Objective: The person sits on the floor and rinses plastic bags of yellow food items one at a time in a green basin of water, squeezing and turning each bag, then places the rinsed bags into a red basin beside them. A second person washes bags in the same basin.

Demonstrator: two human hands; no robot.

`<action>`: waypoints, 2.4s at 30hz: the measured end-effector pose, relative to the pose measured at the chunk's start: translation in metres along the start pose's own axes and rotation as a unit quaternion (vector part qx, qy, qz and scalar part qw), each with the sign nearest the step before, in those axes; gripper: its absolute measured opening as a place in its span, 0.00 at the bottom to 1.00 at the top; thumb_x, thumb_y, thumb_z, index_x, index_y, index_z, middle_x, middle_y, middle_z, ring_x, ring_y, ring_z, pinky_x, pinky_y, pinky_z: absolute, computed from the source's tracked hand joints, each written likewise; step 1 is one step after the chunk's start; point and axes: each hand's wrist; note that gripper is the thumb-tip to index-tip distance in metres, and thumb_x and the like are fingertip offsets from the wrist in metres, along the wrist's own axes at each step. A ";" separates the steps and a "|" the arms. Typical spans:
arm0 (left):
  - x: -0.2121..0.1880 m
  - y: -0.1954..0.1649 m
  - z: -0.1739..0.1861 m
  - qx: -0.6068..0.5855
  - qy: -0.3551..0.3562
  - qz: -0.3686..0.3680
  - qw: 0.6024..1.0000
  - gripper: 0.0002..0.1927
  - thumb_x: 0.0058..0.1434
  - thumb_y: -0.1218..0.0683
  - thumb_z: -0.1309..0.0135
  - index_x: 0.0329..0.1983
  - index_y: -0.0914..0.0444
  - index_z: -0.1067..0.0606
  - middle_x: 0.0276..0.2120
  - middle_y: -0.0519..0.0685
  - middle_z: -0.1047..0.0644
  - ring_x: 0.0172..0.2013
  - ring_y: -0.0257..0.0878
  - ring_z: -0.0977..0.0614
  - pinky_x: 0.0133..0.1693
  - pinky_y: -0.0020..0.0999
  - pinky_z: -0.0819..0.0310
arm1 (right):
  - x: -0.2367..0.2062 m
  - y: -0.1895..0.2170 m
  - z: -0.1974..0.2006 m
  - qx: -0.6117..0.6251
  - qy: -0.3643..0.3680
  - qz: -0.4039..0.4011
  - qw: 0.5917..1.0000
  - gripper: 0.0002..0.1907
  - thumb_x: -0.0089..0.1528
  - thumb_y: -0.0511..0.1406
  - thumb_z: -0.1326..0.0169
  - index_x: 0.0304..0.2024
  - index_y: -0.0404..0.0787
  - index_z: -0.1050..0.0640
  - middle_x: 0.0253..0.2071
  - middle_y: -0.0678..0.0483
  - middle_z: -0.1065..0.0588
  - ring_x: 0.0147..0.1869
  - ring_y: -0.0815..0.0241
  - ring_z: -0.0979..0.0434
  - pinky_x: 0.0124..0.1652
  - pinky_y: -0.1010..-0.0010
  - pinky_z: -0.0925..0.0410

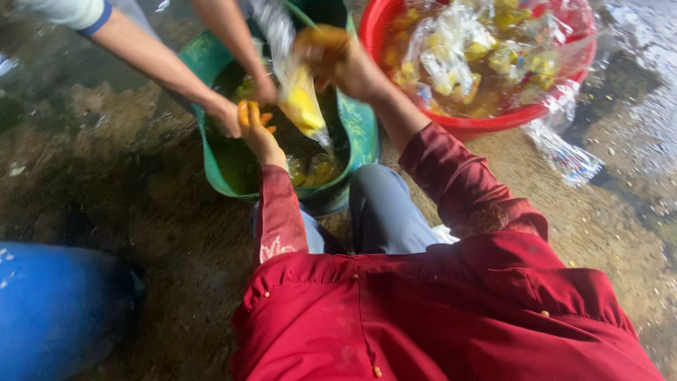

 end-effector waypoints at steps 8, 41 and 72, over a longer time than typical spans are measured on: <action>-0.014 0.029 0.047 0.121 0.169 0.003 0.978 0.31 0.65 0.64 0.42 0.72 0.61 0.33 0.51 0.51 0.21 0.41 0.35 0.19 0.41 0.29 0.21 | -0.040 -0.114 -0.047 -0.119 -0.038 -0.289 0.949 0.16 0.65 0.42 0.41 0.33 0.34 0.19 0.27 0.53 0.23 0.29 0.61 0.21 0.29 0.70 0.29; 0.081 0.049 0.053 0.743 0.268 0.119 0.601 0.17 0.55 0.60 0.48 0.46 0.62 0.17 0.46 0.61 0.19 0.49 0.56 0.18 0.51 0.46 0.24 | 0.033 -0.323 -0.048 -0.481 0.386 -0.388 0.685 0.11 0.61 0.38 0.43 0.43 0.39 0.17 0.41 0.47 0.21 0.42 0.48 0.22 0.41 0.54 0.28; -0.035 -0.066 0.037 0.146 0.197 -0.309 0.919 0.44 0.56 0.57 0.32 0.72 0.66 0.43 0.61 0.61 0.30 0.59 0.49 0.26 0.58 0.45 0.33 | 0.046 -0.024 -0.081 -0.464 0.152 0.042 0.872 0.11 0.60 0.42 0.36 0.37 0.41 0.17 0.34 0.49 0.20 0.38 0.51 0.18 0.40 0.63 0.27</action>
Point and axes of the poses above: each hand's wrist, its own x-axis towards the middle knuckle, its own z-axis out of the back of the hand, y = z × x
